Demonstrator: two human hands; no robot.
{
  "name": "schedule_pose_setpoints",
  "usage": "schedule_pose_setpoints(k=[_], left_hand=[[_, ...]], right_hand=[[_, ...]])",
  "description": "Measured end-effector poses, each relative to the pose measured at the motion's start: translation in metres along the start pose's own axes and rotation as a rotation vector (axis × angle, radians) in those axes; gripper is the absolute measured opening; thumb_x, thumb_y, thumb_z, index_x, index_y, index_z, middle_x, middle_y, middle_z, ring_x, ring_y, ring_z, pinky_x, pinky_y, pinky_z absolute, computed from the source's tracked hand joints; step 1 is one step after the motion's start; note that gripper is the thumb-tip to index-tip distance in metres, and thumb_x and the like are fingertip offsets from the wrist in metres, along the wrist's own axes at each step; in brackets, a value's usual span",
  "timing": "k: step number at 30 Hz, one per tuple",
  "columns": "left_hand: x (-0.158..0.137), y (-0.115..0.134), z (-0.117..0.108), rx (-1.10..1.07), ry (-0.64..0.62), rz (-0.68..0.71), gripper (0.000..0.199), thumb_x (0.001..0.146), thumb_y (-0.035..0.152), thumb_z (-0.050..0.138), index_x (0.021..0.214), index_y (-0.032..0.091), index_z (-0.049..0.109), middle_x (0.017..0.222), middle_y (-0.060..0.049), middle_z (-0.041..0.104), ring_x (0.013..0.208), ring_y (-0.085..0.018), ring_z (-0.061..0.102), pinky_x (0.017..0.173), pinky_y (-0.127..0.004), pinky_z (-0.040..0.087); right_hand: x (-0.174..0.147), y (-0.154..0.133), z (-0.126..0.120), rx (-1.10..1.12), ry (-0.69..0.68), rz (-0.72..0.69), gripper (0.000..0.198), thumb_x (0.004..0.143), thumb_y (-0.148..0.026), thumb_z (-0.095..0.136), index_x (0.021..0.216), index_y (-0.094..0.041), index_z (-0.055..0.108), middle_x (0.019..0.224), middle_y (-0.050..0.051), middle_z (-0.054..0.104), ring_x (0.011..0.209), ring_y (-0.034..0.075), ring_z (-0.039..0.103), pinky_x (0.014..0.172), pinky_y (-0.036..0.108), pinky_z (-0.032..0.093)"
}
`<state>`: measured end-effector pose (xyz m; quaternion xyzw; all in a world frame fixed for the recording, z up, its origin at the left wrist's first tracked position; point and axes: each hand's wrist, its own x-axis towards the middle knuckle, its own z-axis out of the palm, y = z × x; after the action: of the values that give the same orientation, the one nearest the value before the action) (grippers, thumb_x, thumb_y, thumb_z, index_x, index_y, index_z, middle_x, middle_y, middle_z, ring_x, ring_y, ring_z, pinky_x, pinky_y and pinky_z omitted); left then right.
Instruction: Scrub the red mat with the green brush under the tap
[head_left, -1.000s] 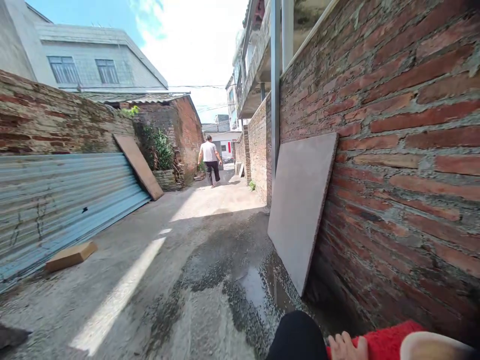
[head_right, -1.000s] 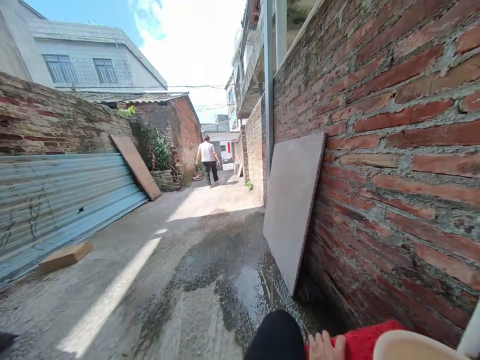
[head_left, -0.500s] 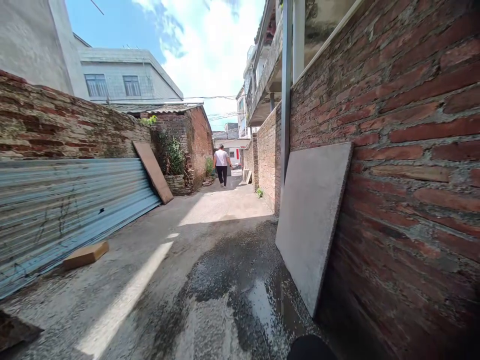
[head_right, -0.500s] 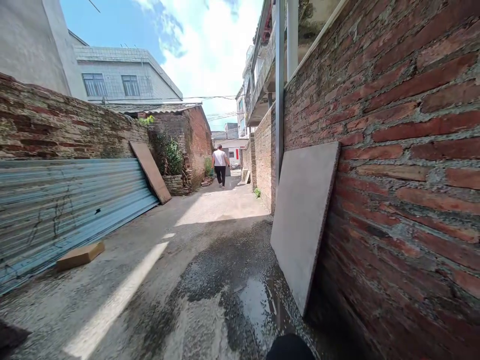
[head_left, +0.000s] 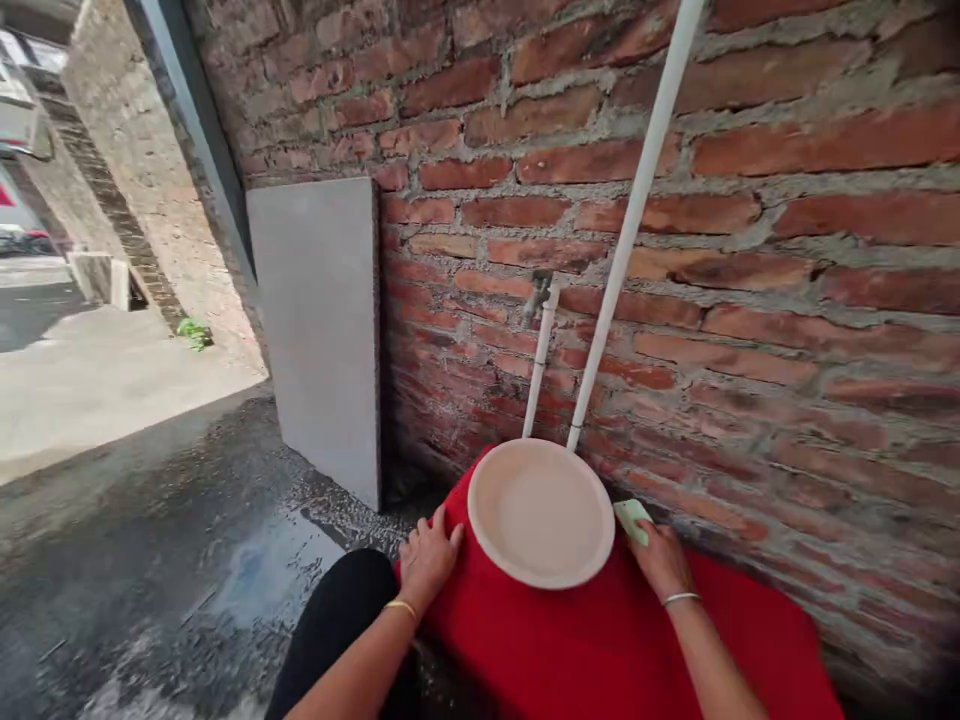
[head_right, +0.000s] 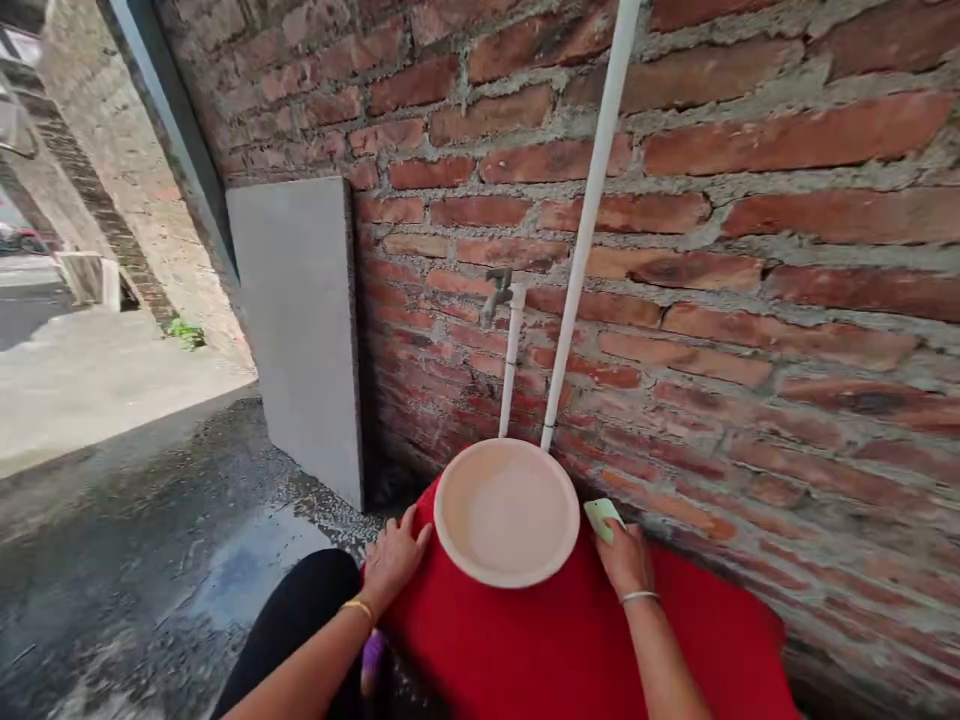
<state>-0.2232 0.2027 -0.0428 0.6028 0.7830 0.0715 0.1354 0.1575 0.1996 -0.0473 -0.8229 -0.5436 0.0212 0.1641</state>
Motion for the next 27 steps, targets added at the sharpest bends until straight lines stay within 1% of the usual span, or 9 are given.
schedule_pose_setpoints(k=[2,4,8,10,12,18,21,24,27], left_hand=[[0.01,-0.001,0.011,0.033,0.007,0.033,0.066,0.099,0.055,0.031,0.156,0.021,0.038,0.131,-0.019,0.058,0.118,-0.038,0.059,0.099,-0.052,0.041],[0.013,-0.003,0.02,0.041,0.009,0.049,0.067,0.099,0.057,0.03,0.155,0.022,0.038,0.129,-0.019,0.059,0.117,-0.038,0.06,0.098,-0.052,0.042],[0.01,-0.006,0.024,0.019,0.011,0.039,0.068,0.099,0.061,0.026,0.154,0.023,0.039,0.126,-0.019,0.059,0.117,-0.039,0.06,0.098,-0.054,0.042],[0.01,-0.006,0.022,0.013,0.011,0.035,0.069,0.099,0.062,0.025,0.154,0.024,0.039,0.125,-0.018,0.059,0.117,-0.039,0.06,0.098,-0.054,0.042],[0.012,-0.006,0.021,0.011,0.016,0.036,0.069,0.098,0.062,0.025,0.154,0.024,0.038,0.125,-0.019,0.059,0.117,-0.039,0.06,0.098,-0.055,0.041],[0.015,-0.008,0.024,-0.005,0.017,0.049,0.069,0.098,0.063,0.023,0.153,0.025,0.04,0.126,-0.019,0.059,0.117,-0.04,0.06,0.098,-0.056,0.042],[0.015,-0.009,0.024,-0.007,0.02,0.054,0.069,0.098,0.063,0.022,0.153,0.025,0.039,0.127,-0.019,0.058,0.118,-0.04,0.06,0.099,-0.055,0.042],[0.014,-0.008,0.023,-0.008,0.024,0.057,0.069,0.099,0.062,0.021,0.154,0.024,0.039,0.127,-0.018,0.059,0.119,-0.04,0.059,0.1,-0.055,0.041],[0.012,-0.005,0.022,0.002,0.022,0.051,0.068,0.099,0.062,0.024,0.154,0.024,0.039,0.127,-0.019,0.059,0.119,-0.039,0.059,0.1,-0.055,0.041]], right_hand=[[-0.006,0.067,-0.033,-0.079,-0.006,0.15,0.037,0.093,-0.04,0.066,0.126,-0.022,0.065,0.117,0.009,0.067,0.107,0.021,0.065,0.098,0.039,0.051],[-0.02,0.111,-0.062,-0.125,0.002,0.282,0.04,0.093,-0.04,0.062,0.127,-0.021,0.067,0.109,0.012,0.069,0.106,0.023,0.066,0.097,0.035,0.049],[-0.051,0.153,-0.105,-0.175,0.046,0.514,0.051,0.094,-0.041,0.048,0.129,-0.009,0.066,0.105,0.025,0.068,0.108,0.035,0.067,0.089,0.044,0.05],[-0.061,0.153,-0.115,-0.175,0.055,0.561,0.055,0.095,-0.043,0.044,0.13,-0.007,0.065,0.109,0.029,0.067,0.11,0.038,0.066,0.086,0.047,0.05],[-0.065,0.134,-0.11,-0.145,0.041,0.525,0.055,0.095,-0.046,0.045,0.132,-0.01,0.064,0.112,0.026,0.066,0.11,0.035,0.066,0.089,0.045,0.05],[-0.074,0.004,-0.039,0.017,-0.042,0.209,0.038,0.092,-0.046,0.056,0.125,-0.03,0.068,0.116,0.006,0.063,0.107,0.019,0.064,0.091,0.026,0.048],[-0.084,-0.031,-0.022,0.04,-0.077,0.139,0.032,0.09,-0.045,0.06,0.118,-0.032,0.071,0.111,0.003,0.062,0.105,0.019,0.063,0.085,0.025,0.049],[-0.092,-0.008,-0.034,0.001,-0.078,0.171,0.037,0.091,-0.043,0.059,0.124,-0.031,0.069,0.113,0.006,0.061,0.106,0.021,0.063,0.087,0.028,0.049],[-0.097,0.054,-0.064,-0.078,-0.062,0.3,0.047,0.094,-0.044,0.05,0.133,-0.022,0.064,0.111,0.013,0.061,0.103,0.027,0.065,0.091,0.037,0.05]])
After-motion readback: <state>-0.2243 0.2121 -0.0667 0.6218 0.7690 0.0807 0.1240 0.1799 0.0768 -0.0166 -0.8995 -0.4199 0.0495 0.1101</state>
